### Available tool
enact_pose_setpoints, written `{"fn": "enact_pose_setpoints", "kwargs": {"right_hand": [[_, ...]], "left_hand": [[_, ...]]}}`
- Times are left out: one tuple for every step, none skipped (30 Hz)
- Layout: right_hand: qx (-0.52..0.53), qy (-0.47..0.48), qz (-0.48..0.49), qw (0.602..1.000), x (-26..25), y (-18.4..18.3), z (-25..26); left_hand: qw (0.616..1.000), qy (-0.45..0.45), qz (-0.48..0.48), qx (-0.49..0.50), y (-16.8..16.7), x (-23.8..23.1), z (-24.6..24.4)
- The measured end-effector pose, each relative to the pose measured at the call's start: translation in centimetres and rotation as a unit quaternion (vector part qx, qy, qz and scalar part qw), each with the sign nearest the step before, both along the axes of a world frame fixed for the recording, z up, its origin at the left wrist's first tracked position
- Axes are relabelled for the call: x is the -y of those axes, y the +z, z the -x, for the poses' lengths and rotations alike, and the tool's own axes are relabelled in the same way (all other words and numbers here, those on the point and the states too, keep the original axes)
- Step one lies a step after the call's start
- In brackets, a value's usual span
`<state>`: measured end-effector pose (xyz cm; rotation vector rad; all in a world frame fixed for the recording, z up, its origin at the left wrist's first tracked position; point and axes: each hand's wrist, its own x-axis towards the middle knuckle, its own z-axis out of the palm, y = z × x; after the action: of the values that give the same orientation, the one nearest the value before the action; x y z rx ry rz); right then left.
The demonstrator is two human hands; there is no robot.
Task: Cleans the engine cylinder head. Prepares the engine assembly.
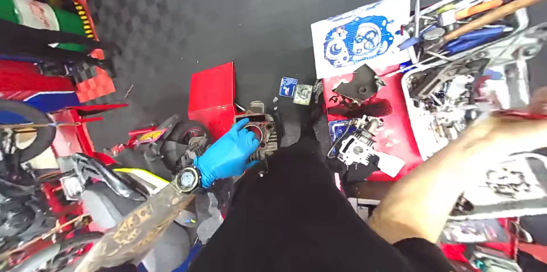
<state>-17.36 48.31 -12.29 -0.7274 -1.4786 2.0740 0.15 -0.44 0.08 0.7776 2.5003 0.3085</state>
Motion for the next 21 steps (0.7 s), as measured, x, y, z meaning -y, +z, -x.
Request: {"fn": "enact_pose_setpoints", "kwargs": {"right_hand": [[-0.029,-0.009,0.047,0.998,0.3,-1.3,-2.5],[-0.051,-0.018,0.09,0.994,1.4,-2.4,-5.0],[-0.066,-0.014,0.123,0.99,2.9,-3.0,-7.7],[-0.081,0.001,0.157,0.984,4.7,-3.3,-10.0],[-0.093,0.016,0.193,0.977,7.0,-3.1,-11.7],[-0.091,0.036,0.225,0.969,9.6,-2.2,-13.2],[-0.079,0.058,0.245,0.965,12.4,-1.3,-14.4],[-0.07,0.08,0.249,0.963,15.2,-0.8,-15.6],[-0.056,0.117,0.22,0.967,17.5,-1.1,-16.7],[-0.033,0.147,0.144,0.978,19.6,-2.0,-17.7],[-0.007,0.163,0.051,0.985,21.4,-3.4,-18.4],[0.012,0.177,-0.016,0.984,22.8,-4.7,-18.8],[0.041,0.2,-0.048,0.978,24.0,-5.3,-18.9],[0.08,0.223,-0.086,0.968,24.7,-5.7,-18.9],[0.113,0.234,-0.133,0.956,25.3,-5.8,-19.1],[0.129,0.242,-0.186,0.944,25.6,-5.6,-19.3],[0.123,0.249,-0.247,0.928,25.7,-4.7,-19.4],[0.094,0.249,-0.313,0.912,25.4,-2.9,-19.7],[0.042,0.239,-0.373,0.895,24.7,-0.3,-20.3],[-0.027,0.214,-0.415,0.884,24.0,2.5,-21.1],[-0.091,0.158,-0.434,0.882,23.4,5.3,-22.1]], "left_hand": [[1.0,-0.015,-0.005,-0.001,0.0,0.5,-0.2],[0.999,-0.031,-0.009,-0.004,0.0,1.1,-0.4],[0.999,-0.049,-0.013,-0.006,0.0,1.8,-0.6],[0.998,-0.066,-0.016,-0.011,-0.1,2.5,-0.8],[0.996,-0.084,-0.014,-0.015,-0.1,3.1,-0.9],[0.995,-0.1,-0.006,-0.012,0.0,3.6,-1.1],[0.993,-0.114,-0.001,-0.009,0.1,4.2,-1.3],[0.992,-0.125,-0.004,-0.01,0.2,4.9,-1.5],[0.991,-0.134,-0.01,-0.01,0.3,5.6,-1.7],[0.989,-0.147,-0.011,-0.008,0.4,6.2,-1.8],[0.987,-0.16,-0.01,-0.006,0.6,6.8,-2.0],[0.985,-0.174,-0.004,-0.005,0.8,7.4,-2.2],[0.983,-0.184,0.005,-0.006,1.0,8.0,-2.3],[0.982,-0.191,0.014,-0.003,1.1,8.7,-2.7],[0.98,-0.197,0.018,-0.002,1.1,9.4,-3.2],[0.979,-0.202,0.016,-0.007,1.0,10.1,-3.7],[0.979,-0.204,0.012,-0.016,0.8,10.9,-4.2],[0.979,-0.204,0.003,-0.024,0.6,11.7,-4.6],[0.978,-0.204,-0.007,-0.032,0.3,12.3,-4.9],[0.979,-0.201,-0.014,-0.04,0.0,12.8,-5.2],[0.979,-0.198,-0.02,-0.047,-0.4,13.4,-5.5]]}}
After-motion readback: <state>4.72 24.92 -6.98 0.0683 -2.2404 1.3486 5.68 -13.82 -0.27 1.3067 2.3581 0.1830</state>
